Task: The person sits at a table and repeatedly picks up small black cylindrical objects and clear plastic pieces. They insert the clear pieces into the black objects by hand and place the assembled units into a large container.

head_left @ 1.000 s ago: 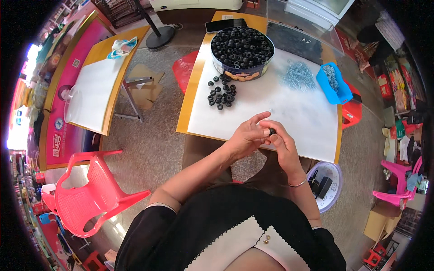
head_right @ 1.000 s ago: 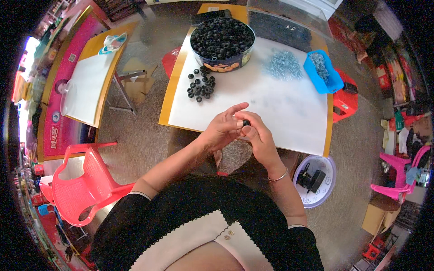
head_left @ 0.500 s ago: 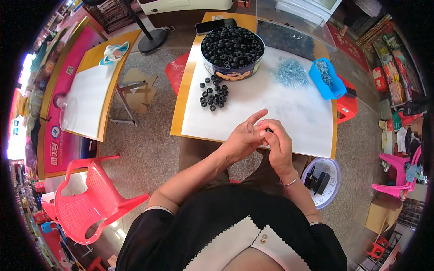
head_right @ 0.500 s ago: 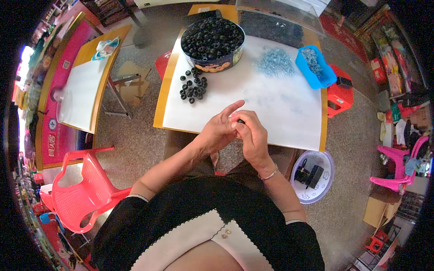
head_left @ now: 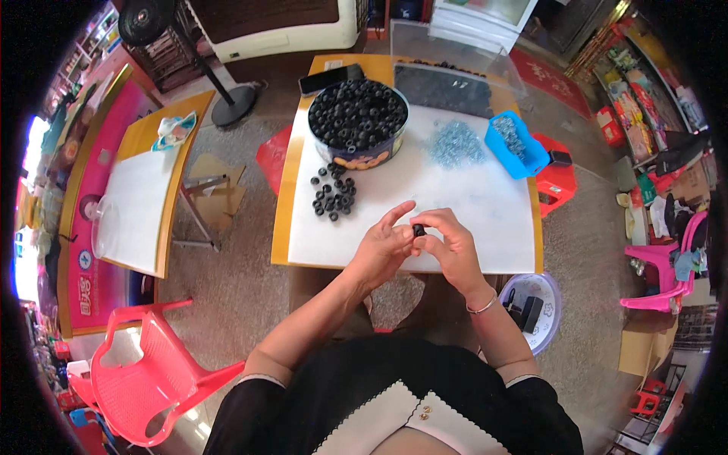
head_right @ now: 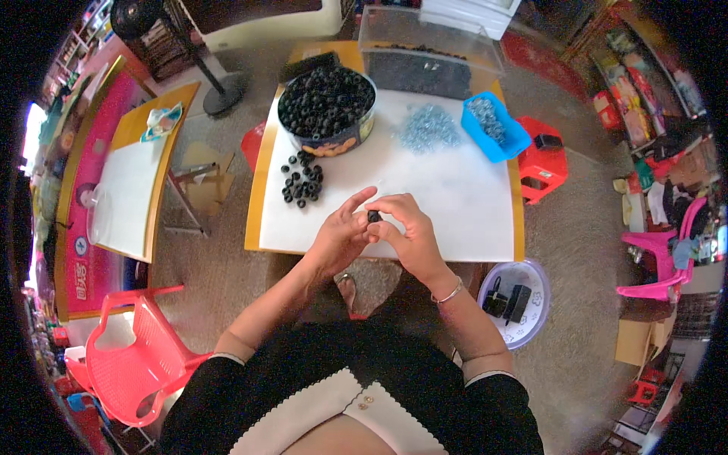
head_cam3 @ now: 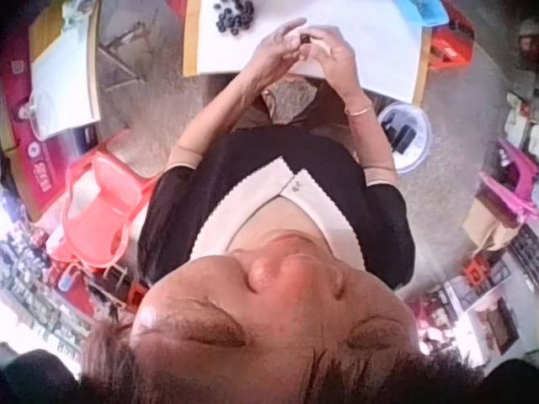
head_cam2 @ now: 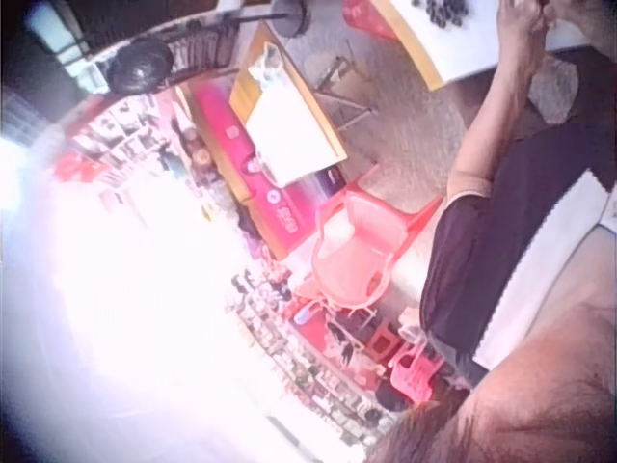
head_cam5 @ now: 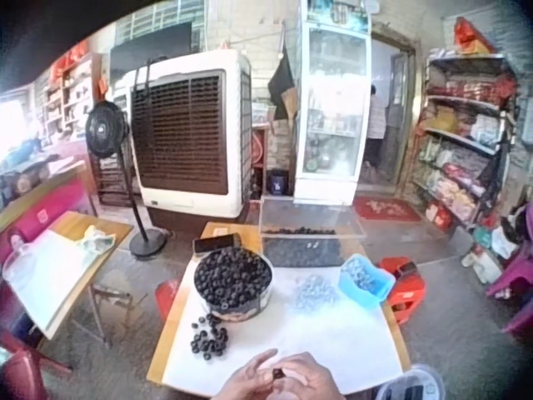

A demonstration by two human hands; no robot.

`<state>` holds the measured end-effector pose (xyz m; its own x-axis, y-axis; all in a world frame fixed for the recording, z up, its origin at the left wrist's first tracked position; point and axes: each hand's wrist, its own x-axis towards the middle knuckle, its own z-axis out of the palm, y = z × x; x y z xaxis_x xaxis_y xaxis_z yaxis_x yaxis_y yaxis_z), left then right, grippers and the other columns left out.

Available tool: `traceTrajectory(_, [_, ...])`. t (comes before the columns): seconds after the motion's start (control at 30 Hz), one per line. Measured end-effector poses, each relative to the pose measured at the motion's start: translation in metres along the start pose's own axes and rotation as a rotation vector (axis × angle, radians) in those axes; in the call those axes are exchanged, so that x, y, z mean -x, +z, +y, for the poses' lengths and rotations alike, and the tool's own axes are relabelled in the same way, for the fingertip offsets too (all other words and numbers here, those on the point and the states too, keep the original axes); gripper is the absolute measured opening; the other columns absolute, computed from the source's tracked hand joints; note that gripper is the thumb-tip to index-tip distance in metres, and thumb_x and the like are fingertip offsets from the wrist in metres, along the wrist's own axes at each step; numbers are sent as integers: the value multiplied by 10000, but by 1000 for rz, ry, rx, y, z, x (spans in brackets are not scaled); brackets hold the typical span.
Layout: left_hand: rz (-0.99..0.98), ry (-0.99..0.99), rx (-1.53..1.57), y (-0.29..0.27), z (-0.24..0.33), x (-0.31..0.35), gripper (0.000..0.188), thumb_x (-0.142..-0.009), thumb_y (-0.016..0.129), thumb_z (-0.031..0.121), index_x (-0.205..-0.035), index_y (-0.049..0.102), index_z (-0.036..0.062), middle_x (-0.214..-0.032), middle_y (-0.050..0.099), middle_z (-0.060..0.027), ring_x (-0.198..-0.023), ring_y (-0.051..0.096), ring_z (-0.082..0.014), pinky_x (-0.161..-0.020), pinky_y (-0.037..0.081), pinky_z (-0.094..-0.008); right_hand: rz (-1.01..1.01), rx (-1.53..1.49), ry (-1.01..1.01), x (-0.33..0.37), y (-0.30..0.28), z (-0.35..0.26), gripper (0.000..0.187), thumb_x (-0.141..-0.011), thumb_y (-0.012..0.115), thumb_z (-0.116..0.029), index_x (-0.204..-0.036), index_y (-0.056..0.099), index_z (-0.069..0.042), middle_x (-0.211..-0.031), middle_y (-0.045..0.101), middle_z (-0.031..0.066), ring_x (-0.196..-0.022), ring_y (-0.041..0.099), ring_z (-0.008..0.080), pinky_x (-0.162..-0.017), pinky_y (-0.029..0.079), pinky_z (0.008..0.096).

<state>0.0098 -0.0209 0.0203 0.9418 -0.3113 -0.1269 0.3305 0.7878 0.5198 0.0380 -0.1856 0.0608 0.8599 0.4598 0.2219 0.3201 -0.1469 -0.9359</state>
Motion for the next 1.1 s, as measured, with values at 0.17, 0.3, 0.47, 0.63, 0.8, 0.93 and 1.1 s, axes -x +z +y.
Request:
traceTrajectory(0.17, [24,3,-118,-7,2,-5,658,-871,623,205,-1376,256,-6,-1083,596,-188,-868,590,-193,-780,498,-308,189,-169,83,-64,-40,1,285,-855,547,-82,-1128,583,-8,-947,609,34,-826,557,90,-799,459,233])
traceTrajectory(0.3, [48,10,-107,-30,0,-2,509,-903,571,185,-1318,352,-12,-1019,603,-151,-852,586,-182,-770,495,-304,382,-52,28,-168,-101,21,316,-837,598,-119,-1123,591,14,-852,629,44,-680,557,98,-638,478,235])
traceTrajectory(0.47, [34,27,-85,-41,-4,0,407,-911,555,158,-1258,424,-8,-961,598,-122,-840,576,-171,-762,483,-301,550,32,87,-250,-159,41,491,-832,627,-157,-1266,485,24,-890,648,98,-687,607,120,-612,493,243])
traceTrajectory(0.63, [-27,7,-115,-46,-7,1,402,-897,574,143,-1248,439,2,-959,599,-113,-839,574,-170,-774,469,-300,440,233,48,-223,-118,34,332,-838,615,-149,-1138,587,-11,-878,646,83,-710,588,132,-603,467,237])
traceTrajectory(0.8, [-132,-44,-253,-45,-6,8,356,-880,600,141,-1191,505,-5,-961,613,-88,-837,578,-141,-761,475,-287,13,295,-73,-130,-7,57,144,-798,628,-123,-912,669,-45,-803,631,56,-693,562,154,-658,453,293])
traceTrajectory(0.93, [-193,-143,-462,-44,6,25,268,-876,609,133,-1097,580,-16,-941,642,-75,-841,585,-121,-734,478,-276,-153,339,-27,-94,51,60,120,-763,626,-112,-855,656,-42,-830,598,104,-725,586,244,-666,461,335])
traceTrajectory(1.1, [-84,-138,-624,-42,25,52,220,-879,612,125,-1054,617,-8,-931,659,-46,-824,574,-83,-731,463,-245,-106,479,-108,-85,81,61,105,-763,619,-115,-832,618,-35,-834,559,106,-776,571,289,-685,460,375])
